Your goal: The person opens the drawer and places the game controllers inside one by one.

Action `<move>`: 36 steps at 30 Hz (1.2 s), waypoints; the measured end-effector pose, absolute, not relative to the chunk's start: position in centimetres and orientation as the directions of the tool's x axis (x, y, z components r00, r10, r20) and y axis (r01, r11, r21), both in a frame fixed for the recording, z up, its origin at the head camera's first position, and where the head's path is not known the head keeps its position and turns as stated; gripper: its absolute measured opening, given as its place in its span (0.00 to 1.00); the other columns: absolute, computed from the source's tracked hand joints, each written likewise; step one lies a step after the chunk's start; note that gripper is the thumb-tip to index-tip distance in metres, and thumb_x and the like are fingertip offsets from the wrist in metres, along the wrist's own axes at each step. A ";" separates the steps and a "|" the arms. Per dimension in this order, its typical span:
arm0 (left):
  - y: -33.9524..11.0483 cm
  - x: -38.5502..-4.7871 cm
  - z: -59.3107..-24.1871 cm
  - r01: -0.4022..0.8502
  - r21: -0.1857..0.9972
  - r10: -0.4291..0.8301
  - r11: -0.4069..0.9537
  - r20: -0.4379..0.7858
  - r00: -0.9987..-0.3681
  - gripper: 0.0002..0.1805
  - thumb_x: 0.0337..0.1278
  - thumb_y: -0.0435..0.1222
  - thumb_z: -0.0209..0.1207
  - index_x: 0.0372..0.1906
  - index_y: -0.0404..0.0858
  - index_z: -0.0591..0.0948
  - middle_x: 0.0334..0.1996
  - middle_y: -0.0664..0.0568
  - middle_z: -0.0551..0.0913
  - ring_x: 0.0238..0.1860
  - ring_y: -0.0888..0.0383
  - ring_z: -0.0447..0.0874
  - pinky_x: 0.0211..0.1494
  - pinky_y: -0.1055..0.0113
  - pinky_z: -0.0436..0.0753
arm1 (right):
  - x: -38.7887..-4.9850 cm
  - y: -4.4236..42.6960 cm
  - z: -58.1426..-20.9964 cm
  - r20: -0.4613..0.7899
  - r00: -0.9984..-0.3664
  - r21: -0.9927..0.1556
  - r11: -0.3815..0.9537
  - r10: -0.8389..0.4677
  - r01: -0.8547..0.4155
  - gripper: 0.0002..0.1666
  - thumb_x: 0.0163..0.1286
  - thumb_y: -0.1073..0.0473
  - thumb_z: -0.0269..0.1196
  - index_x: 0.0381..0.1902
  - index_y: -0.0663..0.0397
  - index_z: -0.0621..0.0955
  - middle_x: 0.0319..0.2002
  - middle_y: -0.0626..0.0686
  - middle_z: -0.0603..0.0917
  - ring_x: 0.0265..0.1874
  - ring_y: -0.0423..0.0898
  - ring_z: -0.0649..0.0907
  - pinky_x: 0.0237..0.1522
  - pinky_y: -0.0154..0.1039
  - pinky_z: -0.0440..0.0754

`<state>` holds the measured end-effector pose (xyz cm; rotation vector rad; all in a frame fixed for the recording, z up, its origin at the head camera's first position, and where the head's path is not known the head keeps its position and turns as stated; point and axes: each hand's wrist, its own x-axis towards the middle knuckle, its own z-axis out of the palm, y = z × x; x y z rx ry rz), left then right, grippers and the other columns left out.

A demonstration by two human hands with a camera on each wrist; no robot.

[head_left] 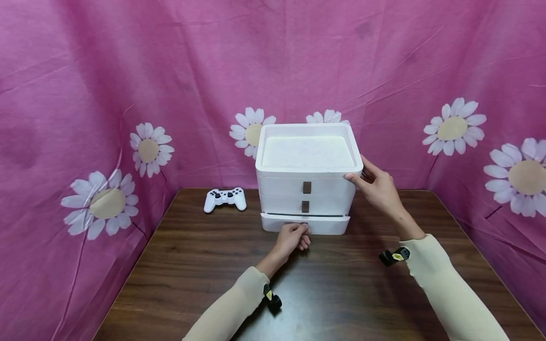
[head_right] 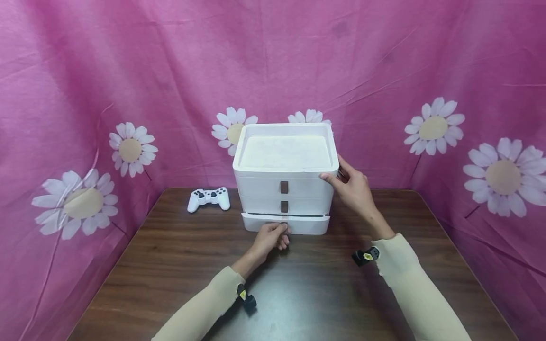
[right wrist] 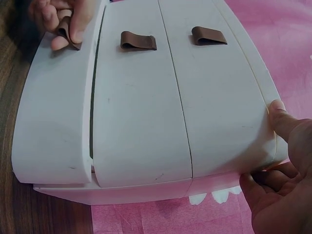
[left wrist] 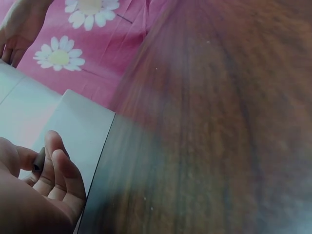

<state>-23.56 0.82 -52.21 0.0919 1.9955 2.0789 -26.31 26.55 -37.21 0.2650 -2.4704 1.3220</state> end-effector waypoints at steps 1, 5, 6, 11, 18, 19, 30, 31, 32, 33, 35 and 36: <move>0.7 -23.4 -52.2 -0.136 0.991 0.229 -0.020 -0.128 -0.965 0.20 0.79 0.38 0.57 0.46 0.21 0.86 0.17 0.55 0.81 0.17 0.65 0.78 0.22 0.77 0.78 | -26.3 26.5 -37.2 0.368 -0.930 -0.771 0.556 -0.008 -0.310 0.47 0.74 0.46 0.71 0.84 0.48 0.63 0.76 0.63 0.72 0.72 0.63 0.76 0.56 0.18 0.78; 0.5 -22.7 -52.2 -0.123 0.992 0.241 -0.003 -0.118 -0.963 0.20 0.79 0.37 0.57 0.45 0.19 0.86 0.16 0.56 0.81 0.16 0.66 0.76 0.21 0.77 0.77 | -26.2 26.4 -37.1 0.371 -0.929 -0.769 0.561 -0.001 -0.308 0.47 0.74 0.46 0.71 0.84 0.48 0.63 0.77 0.62 0.72 0.72 0.62 0.76 0.55 0.17 0.77; 0.4 -22.6 -52.2 -0.124 0.992 0.246 -0.003 -0.120 -0.962 0.20 0.79 0.37 0.57 0.45 0.19 0.86 0.16 0.56 0.81 0.16 0.66 0.76 0.21 0.77 0.77 | -26.1 26.4 -37.1 0.372 -0.928 -0.769 0.561 0.000 -0.308 0.47 0.74 0.46 0.71 0.84 0.48 0.63 0.77 0.62 0.72 0.72 0.62 0.76 0.54 0.16 0.76; 0.0 -21.6 -51.8 -0.136 0.991 0.271 0.003 -0.132 -0.954 0.21 0.78 0.37 0.58 0.45 0.18 0.86 0.16 0.56 0.82 0.16 0.66 0.77 0.22 0.77 0.77 | -26.2 26.4 -37.0 0.371 -0.929 -0.771 0.556 -0.007 -0.312 0.47 0.75 0.46 0.70 0.84 0.48 0.63 0.77 0.62 0.71 0.72 0.63 0.76 0.52 0.14 0.76; -0.4 -19.9 -51.5 -0.150 0.988 0.305 0.027 -0.151 -0.940 0.20 0.76 0.38 0.60 0.45 0.20 0.88 0.16 0.55 0.82 0.17 0.66 0.77 0.22 0.77 0.77 | -26.3 26.5 -37.2 0.364 -0.932 -0.785 0.536 -0.007 -0.310 0.47 0.75 0.47 0.70 0.84 0.47 0.63 0.76 0.64 0.72 0.73 0.64 0.75 0.53 0.15 0.77; -0.4 -19.7 -51.5 -0.150 0.988 0.309 0.032 -0.152 -0.939 0.20 0.76 0.38 0.60 0.45 0.20 0.88 0.16 0.55 0.82 0.16 0.66 0.77 0.22 0.77 0.77 | -26.3 26.5 -37.2 0.364 -0.931 -0.785 0.535 -0.008 -0.311 0.47 0.75 0.48 0.70 0.84 0.48 0.62 0.76 0.64 0.71 0.73 0.65 0.75 0.53 0.15 0.77; -1.1 -16.9 -51.0 -0.168 0.983 0.352 0.078 -0.185 -0.918 0.20 0.76 0.39 0.60 0.44 0.22 0.89 0.16 0.56 0.83 0.15 0.66 0.77 0.21 0.77 0.75 | -26.3 26.4 -37.3 0.355 -0.935 -0.788 0.538 0.000 -0.299 0.48 0.75 0.46 0.70 0.84 0.47 0.62 0.77 0.63 0.71 0.73 0.63 0.75 0.56 0.19 0.78; -1.1 -16.6 -50.9 -0.165 0.983 0.362 0.082 -0.184 -0.914 0.20 0.76 0.38 0.60 0.44 0.22 0.89 0.16 0.56 0.82 0.15 0.66 0.77 0.21 0.77 0.76 | -26.3 26.4 -37.3 0.353 -0.936 -0.789 0.538 0.001 -0.297 0.48 0.75 0.46 0.70 0.84 0.46 0.62 0.77 0.63 0.71 0.74 0.63 0.75 0.57 0.19 0.78; -1.2 -16.4 -50.9 -0.164 0.983 0.370 0.085 -0.184 -0.910 0.20 0.76 0.38 0.60 0.44 0.22 0.89 0.16 0.56 0.82 0.15 0.67 0.77 0.21 0.77 0.76 | -26.3 26.4 -37.3 0.352 -0.936 -0.789 0.538 0.002 -0.296 0.48 0.75 0.46 0.70 0.84 0.46 0.62 0.77 0.63 0.71 0.74 0.63 0.74 0.57 0.20 0.78; -1.2 -16.1 -50.9 -0.163 0.983 0.376 0.087 -0.184 -0.908 0.20 0.75 0.38 0.60 0.44 0.22 0.89 0.15 0.56 0.82 0.15 0.67 0.78 0.21 0.77 0.76 | -26.3 26.4 -37.3 0.351 -0.937 -0.789 0.540 0.003 -0.294 0.48 0.75 0.46 0.70 0.85 0.46 0.62 0.77 0.63 0.70 0.74 0.63 0.74 0.57 0.20 0.79; -1.2 -15.6 -50.9 -0.167 0.982 0.386 0.083 -0.186 -0.903 0.20 0.75 0.38 0.60 0.43 0.22 0.89 0.15 0.56 0.83 0.15 0.66 0.78 0.21 0.76 0.76 | -26.3 26.5 -37.3 0.348 -0.937 -0.790 0.539 0.003 -0.291 0.48 0.75 0.46 0.70 0.85 0.46 0.62 0.78 0.62 0.70 0.74 0.63 0.74 0.57 0.21 0.79; -1.2 -15.4 -50.9 -0.170 0.982 0.391 0.081 -0.188 -0.901 0.20 0.75 0.38 0.60 0.43 0.22 0.89 0.15 0.55 0.83 0.15 0.66 0.78 0.21 0.76 0.76 | -26.3 26.5 -37.3 0.348 -0.938 -0.790 0.539 0.004 -0.291 0.48 0.75 0.46 0.70 0.85 0.46 0.62 0.78 0.62 0.70 0.74 0.63 0.74 0.58 0.21 0.79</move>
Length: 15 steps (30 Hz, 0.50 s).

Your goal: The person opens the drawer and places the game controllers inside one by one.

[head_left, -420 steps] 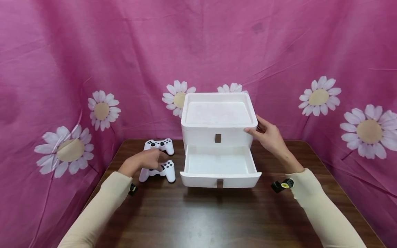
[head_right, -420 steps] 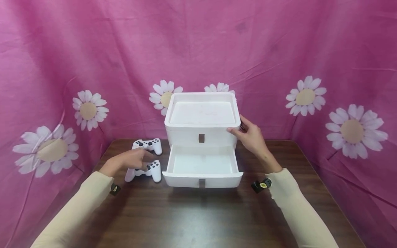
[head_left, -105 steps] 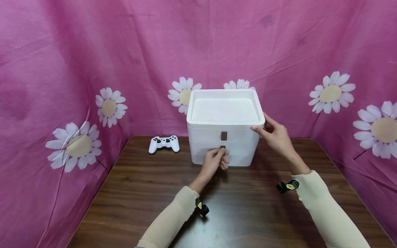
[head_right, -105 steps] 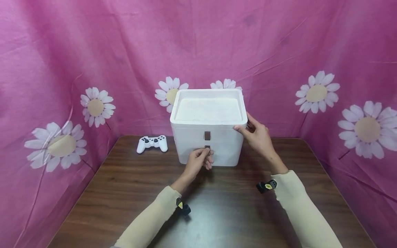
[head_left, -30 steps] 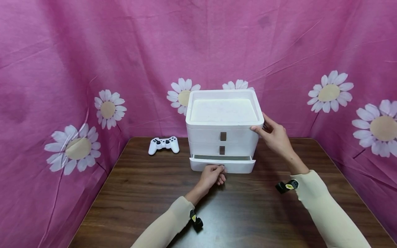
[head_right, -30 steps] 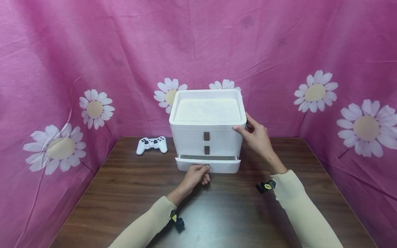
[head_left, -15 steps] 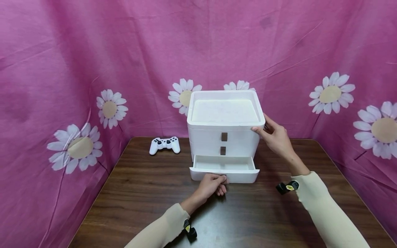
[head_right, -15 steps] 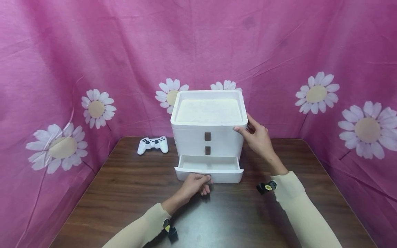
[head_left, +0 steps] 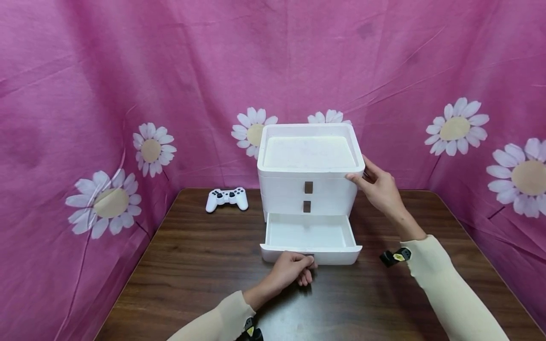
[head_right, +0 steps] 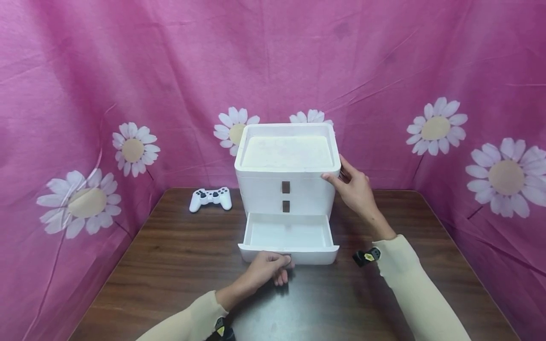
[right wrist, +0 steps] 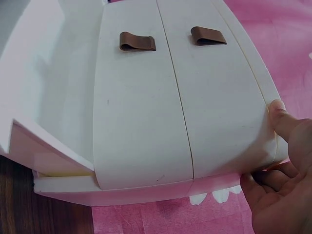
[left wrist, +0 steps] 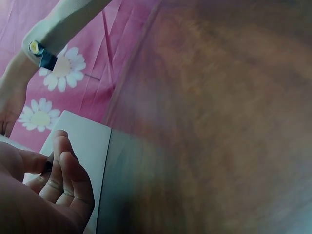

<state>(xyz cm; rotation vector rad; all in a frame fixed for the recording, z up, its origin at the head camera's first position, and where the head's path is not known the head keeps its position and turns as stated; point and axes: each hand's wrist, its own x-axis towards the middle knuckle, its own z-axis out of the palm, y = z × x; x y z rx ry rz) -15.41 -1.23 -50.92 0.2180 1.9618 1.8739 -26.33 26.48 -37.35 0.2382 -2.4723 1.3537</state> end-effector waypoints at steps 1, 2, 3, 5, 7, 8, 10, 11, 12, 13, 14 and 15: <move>-1.3 -15.2 -50.9 -0.172 0.982 0.394 0.076 -0.188 -0.900 0.19 0.76 0.38 0.60 0.43 0.22 0.89 0.15 0.54 0.83 0.15 0.66 0.78 0.20 0.76 0.76 | -26.3 26.5 -37.3 0.347 -0.938 -0.791 0.539 0.004 -0.290 0.48 0.75 0.46 0.70 0.85 0.46 0.61 0.78 0.62 0.70 0.74 0.63 0.74 0.58 0.22 0.79; -1.3 -15.0 -51.0 -0.178 0.981 0.396 0.071 -0.192 -0.898 0.19 0.76 0.38 0.60 0.43 0.22 0.89 0.16 0.53 0.84 0.15 0.66 0.78 0.20 0.76 0.76 | -26.3 26.5 -37.3 0.345 -0.939 -0.791 0.540 0.004 -0.288 0.48 0.75 0.45 0.70 0.85 0.46 0.61 0.78 0.62 0.70 0.74 0.63 0.74 0.59 0.22 0.79; -1.3 -14.9 -51.0 -0.180 0.981 0.396 0.067 -0.192 -0.898 0.19 0.76 0.38 0.60 0.43 0.22 0.89 0.16 0.52 0.84 0.15 0.66 0.78 0.20 0.76 0.77 | -26.4 26.5 -37.3 0.343 -0.939 -0.792 0.539 0.005 -0.286 0.48 0.75 0.45 0.70 0.85 0.46 0.61 0.78 0.62 0.69 0.74 0.63 0.74 0.59 0.23 0.79; -1.3 -14.7 -51.1 -0.179 0.982 0.392 0.060 -0.188 -0.901 0.19 0.76 0.38 0.60 0.43 0.22 0.89 0.16 0.49 0.85 0.15 0.66 0.78 0.20 0.75 0.76 | -26.4 26.5 -37.3 0.340 -0.941 -0.795 0.535 0.004 -0.285 0.48 0.75 0.45 0.70 0.85 0.46 0.61 0.78 0.62 0.69 0.74 0.63 0.74 0.59 0.24 0.79; -1.4 -14.5 -51.1 -0.177 0.983 0.386 0.053 -0.184 -0.904 0.20 0.76 0.38 0.60 0.43 0.22 0.89 0.16 0.47 0.85 0.15 0.66 0.78 0.19 0.75 0.76 | -26.4 26.5 -37.4 0.337 -0.941 -0.798 0.532 0.003 -0.284 0.48 0.75 0.46 0.70 0.85 0.46 0.61 0.78 0.62 0.69 0.74 0.63 0.74 0.58 0.22 0.79; -1.4 -14.5 -51.1 -0.178 0.983 0.383 0.052 -0.184 -0.905 0.20 0.76 0.38 0.60 0.43 0.22 0.89 0.16 0.47 0.85 0.15 0.66 0.78 0.19 0.75 0.76 | -26.4 26.5 -37.4 0.337 -0.942 -0.799 0.530 0.002 -0.285 0.48 0.75 0.46 0.70 0.85 0.46 0.61 0.78 0.62 0.69 0.74 0.63 0.74 0.57 0.21 0.79; -1.4 -14.4 -51.1 -0.184 0.982 0.379 0.049 -0.189 -0.906 0.20 0.76 0.38 0.60 0.43 0.22 0.89 0.16 0.48 0.84 0.15 0.66 0.77 0.20 0.76 0.76 | -26.3 26.5 -37.4 0.338 -0.941 -0.801 0.525 0.000 -0.287 0.48 0.75 0.46 0.70 0.85 0.46 0.61 0.78 0.62 0.69 0.74 0.64 0.74 0.54 0.18 0.78; -1.4 -14.3 -51.1 -0.187 0.981 0.379 0.048 -0.191 -0.906 0.20 0.76 0.38 0.60 0.44 0.22 0.89 0.16 0.49 0.84 0.15 0.66 0.77 0.20 0.76 0.76 | -26.4 26.5 -37.4 0.338 -0.941 -0.802 0.523 0.000 -0.288 0.48 0.75 0.46 0.70 0.85 0.46 0.61 0.78 0.62 0.69 0.74 0.64 0.74 0.53 0.17 0.78; -1.4 -14.3 -51.1 -0.189 0.981 0.380 0.047 -0.192 -0.905 0.20 0.77 0.39 0.60 0.44 0.22 0.89 0.16 0.50 0.84 0.15 0.66 0.77 0.20 0.76 0.76 | -26.4 26.5 -37.4 0.338 -0.941 -0.802 0.524 0.001 -0.287 0.48 0.75 0.46 0.70 0.85 0.45 0.61 0.78 0.62 0.69 0.74 0.64 0.74 0.52 0.16 0.78; -1.4 -14.3 -51.1 -0.190 0.980 0.381 0.049 -0.194 -0.904 0.20 0.77 0.39 0.59 0.44 0.22 0.89 0.16 0.51 0.83 0.15 0.66 0.77 0.20 0.76 0.76 | -26.4 26.5 -37.4 0.337 -0.941 -0.803 0.523 0.002 -0.286 0.48 0.75 0.46 0.70 0.85 0.45 0.61 0.78 0.61 0.69 0.74 0.63 0.74 0.52 0.16 0.78; -1.4 -14.3 -51.1 -0.191 0.980 0.381 0.050 -0.195 -0.904 0.20 0.77 0.39 0.59 0.44 0.22 0.89 0.16 0.51 0.83 0.15 0.66 0.77 0.20 0.76 0.76 | -26.4 26.5 -37.4 0.337 -0.941 -0.803 0.522 0.003 -0.286 0.48 0.75 0.46 0.70 0.85 0.45 0.61 0.78 0.61 0.69 0.74 0.63 0.74 0.53 0.16 0.77; -1.4 -14.3 -51.1 -0.191 0.980 0.381 0.053 -0.196 -0.903 0.20 0.77 0.38 0.59 0.44 0.22 0.89 0.17 0.51 0.84 0.15 0.66 0.77 0.20 0.76 0.76 | -26.4 26.6 -37.4 0.337 -0.941 -0.804 0.522 0.004 -0.286 0.48 0.75 0.46 0.70 0.85 0.45 0.61 0.78 0.61 0.69 0.74 0.63 0.74 0.53 0.16 0.78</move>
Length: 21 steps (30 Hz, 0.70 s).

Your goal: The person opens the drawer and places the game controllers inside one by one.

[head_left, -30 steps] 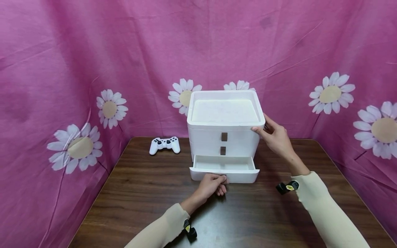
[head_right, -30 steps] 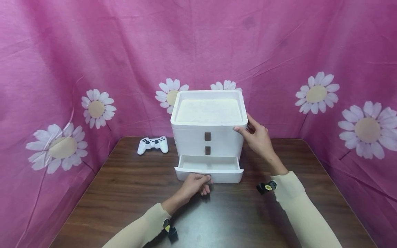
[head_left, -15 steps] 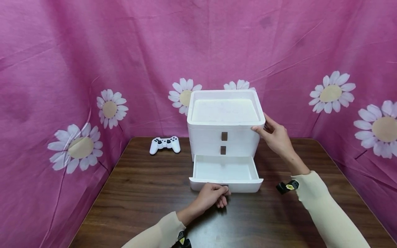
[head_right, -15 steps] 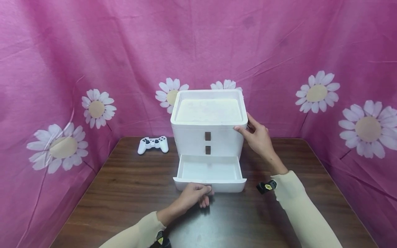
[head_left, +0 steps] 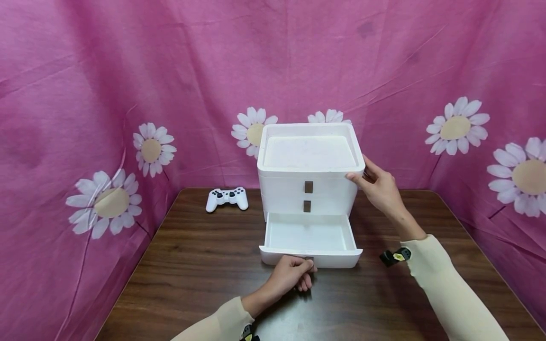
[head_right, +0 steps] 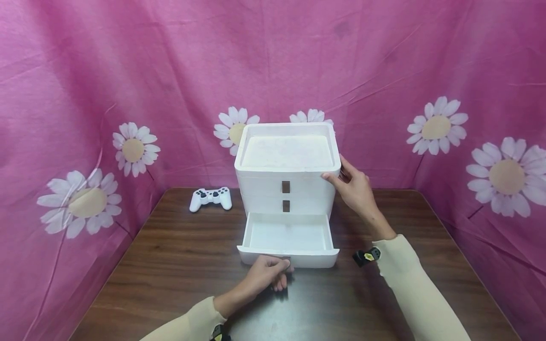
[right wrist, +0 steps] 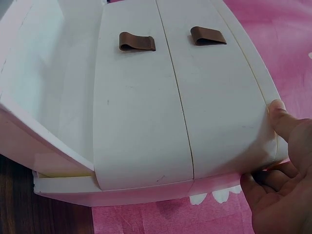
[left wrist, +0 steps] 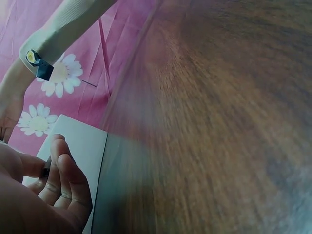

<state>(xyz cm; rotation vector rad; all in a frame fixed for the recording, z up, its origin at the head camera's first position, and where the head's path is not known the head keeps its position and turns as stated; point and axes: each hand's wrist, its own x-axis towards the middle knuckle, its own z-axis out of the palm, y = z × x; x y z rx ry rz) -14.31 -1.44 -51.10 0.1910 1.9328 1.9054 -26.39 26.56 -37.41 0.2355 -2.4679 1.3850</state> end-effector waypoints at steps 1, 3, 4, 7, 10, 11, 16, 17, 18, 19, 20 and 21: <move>-1.4 -14.3 -51.1 -0.186 0.981 0.383 0.060 -0.195 -0.903 0.19 0.77 0.38 0.59 0.44 0.22 0.89 0.17 0.50 0.84 0.15 0.65 0.77 0.20 0.76 0.76 | -26.4 26.6 -37.4 0.338 -0.941 -0.802 0.524 0.005 -0.286 0.48 0.75 0.46 0.70 0.85 0.45 0.61 0.78 0.61 0.69 0.74 0.63 0.74 0.54 0.17 0.78; -1.6 -14.3 -51.1 -0.169 0.981 0.403 0.098 -0.194 -0.895 0.19 0.77 0.37 0.59 0.41 0.21 0.87 0.18 0.43 0.86 0.15 0.64 0.78 0.20 0.75 0.77 | -26.4 26.6 -37.4 0.340 -0.940 -0.801 0.526 0.006 -0.286 0.48 0.75 0.46 0.70 0.85 0.45 0.61 0.78 0.61 0.69 0.74 0.62 0.74 0.56 0.19 0.78; -1.7 -14.3 -51.0 -0.160 0.980 0.420 0.121 -0.197 -0.886 0.19 0.77 0.37 0.59 0.39 0.21 0.86 0.19 0.39 0.86 0.15 0.64 0.78 0.20 0.75 0.77 | -26.4 26.6 -37.4 0.340 -0.940 -0.800 0.527 0.006 -0.286 0.48 0.75 0.46 0.70 0.85 0.45 0.61 0.79 0.61 0.69 0.74 0.62 0.74 0.57 0.20 0.78; -2.4 -14.4 -50.5 -0.122 0.970 0.479 0.212 -0.212 -0.852 0.17 0.77 0.35 0.58 0.38 0.22 0.85 0.22 0.32 0.88 0.16 0.61 0.80 0.20 0.74 0.78 | -26.4 26.6 -37.5 0.337 -0.941 -0.800 0.530 0.007 -0.282 0.48 0.75 0.45 0.70 0.85 0.45 0.61 0.78 0.61 0.69 0.74 0.62 0.74 0.60 0.24 0.79; -3.5 -14.5 -49.2 -0.073 0.955 0.527 0.287 -0.221 -0.821 0.15 0.76 0.35 0.59 0.44 0.24 0.87 0.24 0.34 0.89 0.17 0.61 0.82 0.20 0.73 0.81 | -26.4 26.5 -37.5 0.336 -0.942 -0.800 0.530 0.008 -0.281 0.48 0.74 0.45 0.70 0.85 0.45 0.62 0.78 0.61 0.69 0.75 0.62 0.74 0.62 0.26 0.79; -3.8 -14.6 -48.7 -0.052 0.950 0.536 0.309 -0.219 -0.816 0.14 0.75 0.34 0.59 0.47 0.26 0.87 0.23 0.37 0.90 0.17 0.61 0.82 0.21 0.72 0.82 | -26.4 26.5 -37.5 0.336 -0.942 -0.800 0.530 0.008 -0.281 0.48 0.74 0.45 0.70 0.85 0.45 0.62 0.78 0.61 0.69 0.75 0.62 0.74 0.62 0.26 0.79; -5.8 -15.1 -45.1 0.087 0.920 0.580 0.382 -0.166 -0.797 0.09 0.75 0.34 0.62 0.45 0.33 0.89 0.24 0.46 0.91 0.22 0.55 0.88 0.25 0.69 0.85 | -26.3 26.5 -37.4 0.342 -0.940 -0.798 0.533 0.013 -0.283 0.49 0.74 0.44 0.71 0.84 0.44 0.62 0.78 0.60 0.69 0.75 0.61 0.74 0.62 0.26 0.79; -6.3 -15.3 -44.3 0.110 0.914 0.587 0.390 -0.155 -0.794 0.08 0.75 0.35 0.62 0.44 0.34 0.89 0.25 0.47 0.91 0.24 0.52 0.89 0.27 0.68 0.86 | -26.3 26.5 -37.4 0.341 -0.940 -0.798 0.533 0.015 -0.281 0.49 0.74 0.44 0.71 0.84 0.44 0.62 0.78 0.60 0.69 0.75 0.60 0.74 0.62 0.27 0.79; -6.8 -15.6 -43.5 0.134 0.909 0.593 0.395 -0.141 -0.793 0.08 0.75 0.35 0.63 0.43 0.35 0.89 0.25 0.48 0.91 0.26 0.49 0.90 0.29 0.67 0.87 | -26.3 26.5 -37.4 0.340 -0.940 -0.798 0.534 0.018 -0.278 0.49 0.74 0.44 0.71 0.84 0.44 0.62 0.78 0.59 0.69 0.75 0.60 0.74 0.63 0.29 0.79; -7.3 -15.9 -42.7 0.158 0.902 0.591 0.403 -0.125 -0.797 0.07 0.75 0.35 0.63 0.43 0.36 0.88 0.26 0.49 0.91 0.28 0.48 0.91 0.30 0.66 0.87 | -26.3 26.5 -37.4 0.339 -0.940 -0.798 0.535 0.019 -0.277 0.49 0.73 0.43 0.71 0.84 0.43 0.62 0.79 0.59 0.69 0.75 0.59 0.74 0.64 0.30 0.80; -7.9 -16.3 -41.9 0.179 0.894 0.586 0.410 -0.108 -0.803 0.06 0.74 0.35 0.63 0.42 0.37 0.88 0.26 0.50 0.90 0.30 0.46 0.92 0.30 0.65 0.87 | -26.3 26.5 -37.4 0.338 -0.941 -0.797 0.537 0.021 -0.275 0.49 0.73 0.43 0.71 0.84 0.43 0.62 0.79 0.59 0.69 0.75 0.59 0.74 0.64 0.32 0.80; -8.4 -16.8 -41.3 0.196 0.888 0.580 0.416 -0.093 -0.809 0.06 0.75 0.35 0.63 0.42 0.38 0.87 0.27 0.52 0.90 0.31 0.47 0.92 0.31 0.64 0.87 | -26.3 26.5 -37.4 0.338 -0.941 -0.797 0.538 0.021 -0.274 0.49 0.73 0.43 0.71 0.84 0.43 0.62 0.79 0.59 0.69 0.75 0.59 0.74 0.65 0.34 0.80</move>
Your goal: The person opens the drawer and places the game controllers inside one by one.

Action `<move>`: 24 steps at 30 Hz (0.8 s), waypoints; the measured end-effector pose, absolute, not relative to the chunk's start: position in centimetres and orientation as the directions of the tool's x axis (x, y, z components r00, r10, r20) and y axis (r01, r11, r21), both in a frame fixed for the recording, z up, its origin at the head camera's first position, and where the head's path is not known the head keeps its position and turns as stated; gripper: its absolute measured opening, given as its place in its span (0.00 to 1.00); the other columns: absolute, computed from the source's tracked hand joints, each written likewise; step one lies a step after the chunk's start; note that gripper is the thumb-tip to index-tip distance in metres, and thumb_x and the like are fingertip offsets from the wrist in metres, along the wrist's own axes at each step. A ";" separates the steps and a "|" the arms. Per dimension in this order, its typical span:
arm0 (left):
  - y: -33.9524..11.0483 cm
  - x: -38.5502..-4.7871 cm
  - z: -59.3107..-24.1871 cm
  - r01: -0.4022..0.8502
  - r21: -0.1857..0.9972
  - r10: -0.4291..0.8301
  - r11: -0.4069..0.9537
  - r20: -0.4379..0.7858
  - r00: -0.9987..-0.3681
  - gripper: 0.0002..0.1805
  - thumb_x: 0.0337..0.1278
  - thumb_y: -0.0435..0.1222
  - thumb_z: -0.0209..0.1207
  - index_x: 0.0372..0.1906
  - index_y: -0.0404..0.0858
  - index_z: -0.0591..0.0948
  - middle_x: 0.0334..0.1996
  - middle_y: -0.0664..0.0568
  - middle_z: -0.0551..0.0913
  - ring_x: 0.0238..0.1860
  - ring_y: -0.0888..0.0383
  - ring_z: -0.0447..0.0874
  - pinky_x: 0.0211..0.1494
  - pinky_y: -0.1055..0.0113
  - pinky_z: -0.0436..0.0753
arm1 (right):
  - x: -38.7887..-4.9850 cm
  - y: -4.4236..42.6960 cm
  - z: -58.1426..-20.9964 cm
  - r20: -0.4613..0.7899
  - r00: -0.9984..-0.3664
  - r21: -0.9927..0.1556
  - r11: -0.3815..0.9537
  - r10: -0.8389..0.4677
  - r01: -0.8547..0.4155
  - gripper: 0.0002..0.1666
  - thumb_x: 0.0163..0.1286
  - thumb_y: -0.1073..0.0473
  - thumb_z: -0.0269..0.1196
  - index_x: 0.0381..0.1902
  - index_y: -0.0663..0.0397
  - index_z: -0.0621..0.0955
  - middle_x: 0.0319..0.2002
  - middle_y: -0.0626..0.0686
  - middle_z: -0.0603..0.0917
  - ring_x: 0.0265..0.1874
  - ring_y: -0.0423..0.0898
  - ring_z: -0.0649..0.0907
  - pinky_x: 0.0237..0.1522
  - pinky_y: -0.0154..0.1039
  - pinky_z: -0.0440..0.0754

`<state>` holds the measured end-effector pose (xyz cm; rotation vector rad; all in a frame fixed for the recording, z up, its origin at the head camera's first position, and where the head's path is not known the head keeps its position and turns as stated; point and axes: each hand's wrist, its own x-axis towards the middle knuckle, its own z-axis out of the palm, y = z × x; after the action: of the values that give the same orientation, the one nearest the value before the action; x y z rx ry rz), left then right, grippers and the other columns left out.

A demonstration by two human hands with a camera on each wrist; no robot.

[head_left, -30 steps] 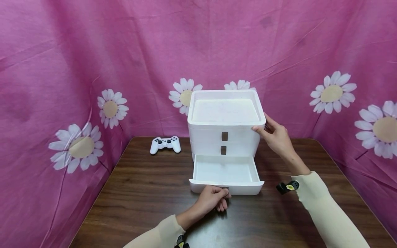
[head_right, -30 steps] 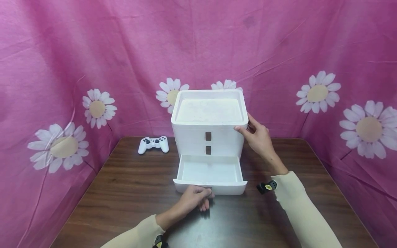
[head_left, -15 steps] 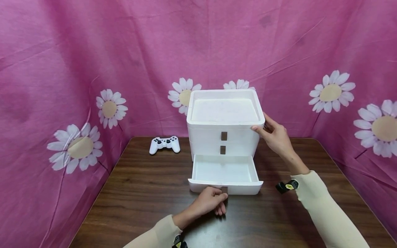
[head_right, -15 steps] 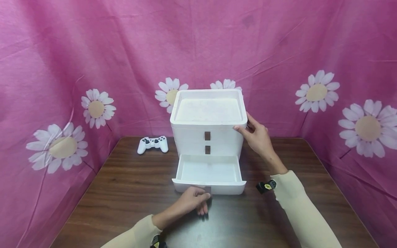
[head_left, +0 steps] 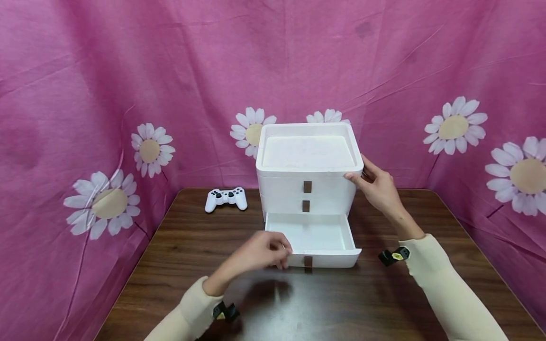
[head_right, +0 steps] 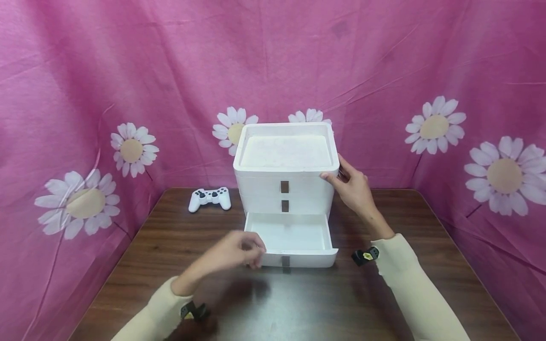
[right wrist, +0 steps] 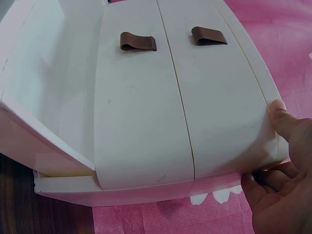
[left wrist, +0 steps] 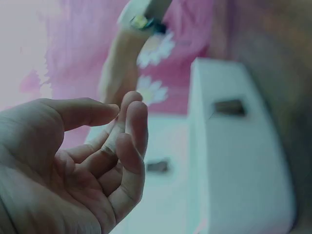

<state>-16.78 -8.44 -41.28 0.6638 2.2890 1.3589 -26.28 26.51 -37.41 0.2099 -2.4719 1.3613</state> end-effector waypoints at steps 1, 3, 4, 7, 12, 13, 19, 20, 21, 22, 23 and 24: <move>-9.0 -17.3 -40.7 0.210 0.883 0.568 0.419 -0.075 -0.819 0.06 0.74 0.35 0.63 0.42 0.37 0.87 0.27 0.52 0.90 0.31 0.47 0.92 0.33 0.62 0.89 | -26.3 26.5 -37.4 0.338 -0.941 -0.797 0.538 0.021 -0.274 0.49 0.73 0.43 0.71 0.84 0.43 0.62 0.79 0.59 0.69 0.75 0.59 0.74 0.65 0.34 0.80; -10.1 -18.3 -39.6 0.221 0.877 0.534 0.426 -0.048 -0.844 0.05 0.74 0.35 0.63 0.43 0.37 0.86 0.27 0.52 0.90 0.32 0.47 0.92 0.34 0.58 0.89 | -26.4 26.6 -37.5 0.336 -0.942 -0.796 0.540 0.020 -0.273 0.49 0.74 0.43 0.71 0.85 0.44 0.62 0.79 0.59 0.69 0.75 0.60 0.74 0.64 0.35 0.80; -10.6 -18.8 -39.2 0.226 0.874 0.517 0.431 -0.034 -0.855 0.05 0.74 0.35 0.63 0.43 0.37 0.86 0.27 0.52 0.90 0.32 0.47 0.92 0.34 0.56 0.89 | -26.4 26.6 -37.5 0.334 -0.942 -0.797 0.539 0.017 -0.273 0.49 0.74 0.44 0.70 0.85 0.44 0.61 0.79 0.60 0.69 0.75 0.61 0.74 0.64 0.34 0.80; -12.0 -20.3 -38.2 0.232 0.869 0.474 0.438 -0.004 -0.881 0.05 0.74 0.35 0.63 0.43 0.38 0.87 0.27 0.50 0.90 0.32 0.45 0.91 0.35 0.56 0.90 | -26.4 26.6 -37.5 0.331 -0.943 -0.799 0.536 0.013 -0.273 0.49 0.74 0.44 0.70 0.85 0.44 0.61 0.79 0.60 0.69 0.75 0.61 0.74 0.62 0.31 0.80; -14.0 -22.8 -36.7 0.279 0.832 0.395 0.480 0.080 -0.915 0.06 0.74 0.36 0.64 0.43 0.37 0.88 0.29 0.46 0.90 0.30 0.49 0.90 0.32 0.65 0.86 | -26.4 26.6 -37.4 0.343 -0.939 -0.793 0.540 0.012 -0.283 0.49 0.74 0.44 0.70 0.85 0.45 0.61 0.79 0.60 0.69 0.74 0.62 0.74 0.59 0.24 0.79; -14.4 -23.3 -36.4 0.291 0.821 0.378 0.491 0.101 -0.920 0.06 0.74 0.36 0.65 0.43 0.37 0.88 0.29 0.45 0.90 0.30 0.50 0.90 0.32 0.65 0.87 | -26.4 26.6 -37.4 0.344 -0.939 -0.792 0.542 0.015 -0.282 0.49 0.74 0.44 0.70 0.85 0.45 0.61 0.79 0.60 0.69 0.74 0.62 0.74 0.59 0.23 0.79; -16.9 -26.4 -35.6 0.317 0.758 0.281 0.570 0.183 -0.942 0.08 0.72 0.36 0.66 0.44 0.35 0.90 0.32 0.44 0.91 0.31 0.50 0.90 0.32 0.67 0.85 | -26.3 26.5 -37.5 0.324 -0.946 -0.800 0.540 0.024 -0.261 0.50 0.74 0.41 0.70 0.85 0.45 0.61 0.78 0.61 0.70 0.74 0.61 0.75 0.62 0.34 0.82; -17.3 -26.9 -35.6 0.317 0.750 0.266 0.581 0.193 -0.945 0.08 0.72 0.36 0.66 0.44 0.35 0.91 0.32 0.44 0.91 0.32 0.49 0.90 0.33 0.67 0.84 | -26.2 26.5 -37.5 0.321 -0.947 -0.801 0.540 0.024 -0.258 0.50 0.74 0.41 0.70 0.85 0.45 0.61 0.78 0.61 0.70 0.74 0.61 0.75 0.62 0.36 0.82; -17.7 -27.4 -35.5 0.318 0.743 0.252 0.590 0.205 -0.946 0.08 0.72 0.36 0.65 0.43 0.36 0.91 0.32 0.44 0.91 0.32 0.48 0.90 0.33 0.68 0.84 | -26.2 26.5 -37.5 0.321 -0.947 -0.802 0.539 0.025 -0.257 0.50 0.74 0.41 0.70 0.85 0.44 0.61 0.78 0.61 0.70 0.75 0.60 0.75 0.62 0.36 0.82; -18.1 -27.9 -35.5 0.319 0.735 0.239 0.599 0.216 -0.947 0.08 0.72 0.36 0.65 0.43 0.36 0.91 0.32 0.45 0.91 0.33 0.47 0.90 0.34 0.68 0.83 | -26.2 26.5 -37.5 0.320 -0.947 -0.803 0.538 0.026 -0.256 0.50 0.74 0.41 0.70 0.85 0.44 0.61 0.78 0.61 0.70 0.75 0.60 0.75 0.62 0.36 0.82; -18.4 -28.4 -35.5 0.320 0.727 0.226 0.608 0.228 -0.947 0.08 0.71 0.36 0.65 0.43 0.37 0.91 0.31 0.45 0.91 0.34 0.47 0.89 0.36 0.68 0.84 | -26.2 26.5 -37.5 0.323 -0.946 -0.803 0.537 0.027 -0.259 0.50 0.74 0.41 0.70 0.85 0.44 0.61 0.78 0.61 0.70 0.75 0.60 0.75 0.63 0.35 0.82; -18.8 -28.9 -35.4 0.320 0.719 0.214 0.617 0.238 -0.948 0.08 0.71 0.36 0.65 0.43 0.37 0.91 0.31 0.45 0.90 0.34 0.46 0.89 0.36 0.68 0.83 | -26.2 26.5 -37.5 0.325 -0.945 -0.803 0.537 0.028 -0.260 0.49 0.74 0.41 0.70 0.85 0.44 0.61 0.78 0.61 0.70 0.75 0.60 0.74 0.62 0.32 0.81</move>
<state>-28.94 -18.80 -35.43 0.4874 2.9392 1.3483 -26.23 26.47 -37.53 0.1928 -2.4787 1.3686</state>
